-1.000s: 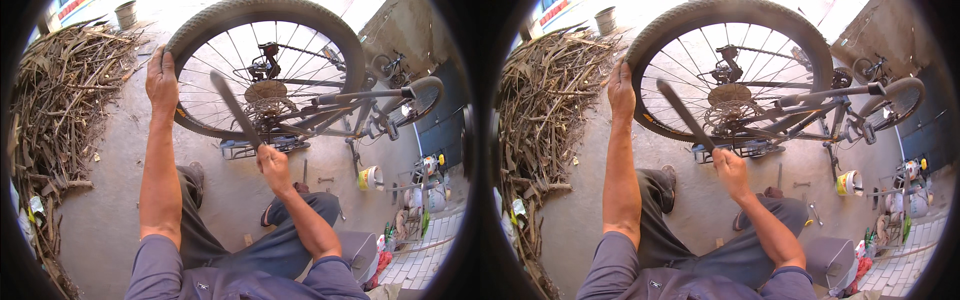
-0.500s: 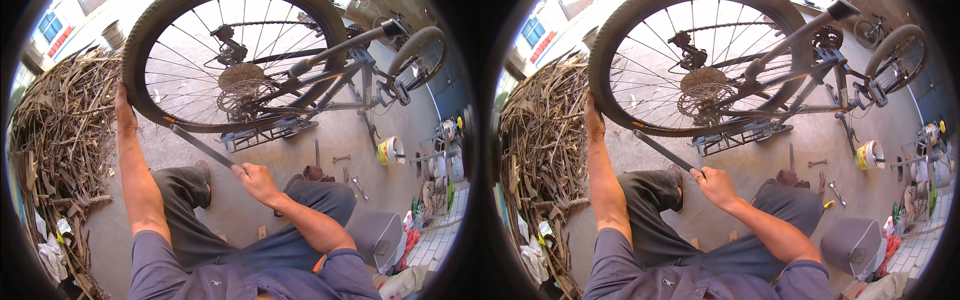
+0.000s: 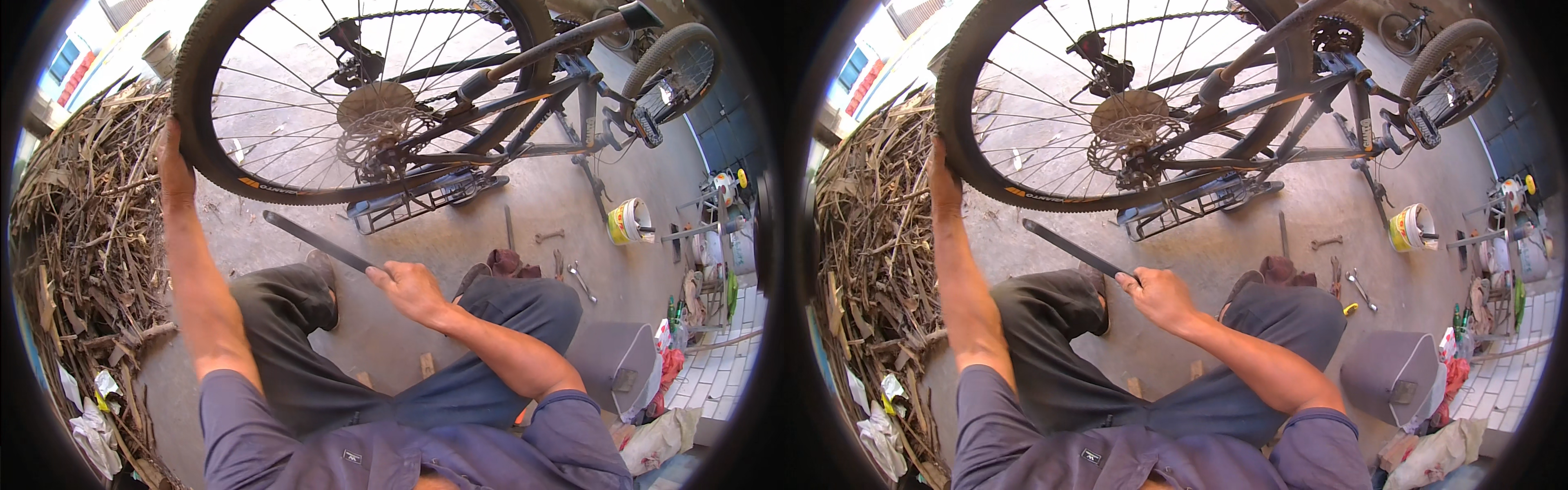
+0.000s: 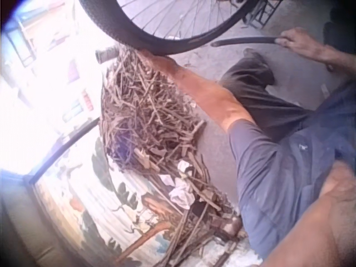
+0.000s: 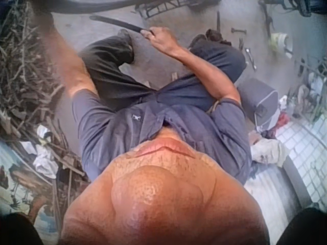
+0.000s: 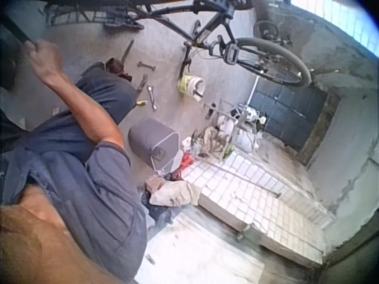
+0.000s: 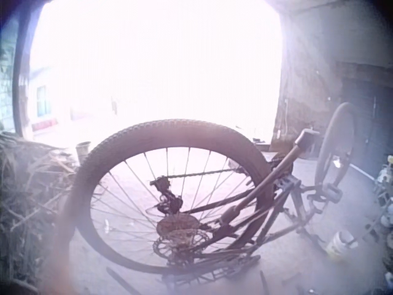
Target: The person uses a tire lever to pry the tire off the rim of a bicycle wheel. They then use a wrench to adjust the pedal on the bicycle crank.
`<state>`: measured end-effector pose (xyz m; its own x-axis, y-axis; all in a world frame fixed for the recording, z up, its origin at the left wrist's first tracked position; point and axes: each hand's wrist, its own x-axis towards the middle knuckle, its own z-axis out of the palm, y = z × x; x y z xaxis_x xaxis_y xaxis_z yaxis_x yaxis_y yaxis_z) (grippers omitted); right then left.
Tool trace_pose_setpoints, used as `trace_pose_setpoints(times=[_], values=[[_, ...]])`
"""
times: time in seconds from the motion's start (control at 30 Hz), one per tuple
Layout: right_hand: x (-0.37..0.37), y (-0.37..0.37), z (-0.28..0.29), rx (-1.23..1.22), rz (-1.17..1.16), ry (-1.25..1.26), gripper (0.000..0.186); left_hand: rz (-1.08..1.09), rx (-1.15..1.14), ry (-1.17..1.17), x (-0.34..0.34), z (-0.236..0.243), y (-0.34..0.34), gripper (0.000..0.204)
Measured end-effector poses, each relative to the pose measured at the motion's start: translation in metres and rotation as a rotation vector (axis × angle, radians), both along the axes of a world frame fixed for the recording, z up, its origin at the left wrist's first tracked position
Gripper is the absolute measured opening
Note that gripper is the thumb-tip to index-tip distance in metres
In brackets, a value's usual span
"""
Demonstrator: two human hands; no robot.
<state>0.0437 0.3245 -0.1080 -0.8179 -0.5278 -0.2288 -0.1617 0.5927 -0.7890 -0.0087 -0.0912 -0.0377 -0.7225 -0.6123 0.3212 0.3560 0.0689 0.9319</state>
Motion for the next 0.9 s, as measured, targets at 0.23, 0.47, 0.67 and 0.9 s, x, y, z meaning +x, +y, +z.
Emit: trace_pose_setpoints(times=[0.23,0.47,0.67,0.9], values=[[-0.002,0.003,-0.006,0.007,-0.009,-0.048,0.050,-0.090,0.202,-0.134,-0.002,-0.022,-0.015,0.065],[-0.002,0.003,-0.003,-0.037,-0.045,-0.022,0.043,0.203,0.058,-0.077,-0.022,-0.048,-0.037,0.035],[0.002,0.006,-0.007,-0.045,-0.051,-0.018,0.043,0.242,-0.087,-0.143,-0.032,0.013,0.003,0.029],[0.002,-0.006,-0.006,-0.059,-0.025,-0.065,0.047,0.150,-0.077,-0.265,-0.041,0.103,0.044,0.050]])
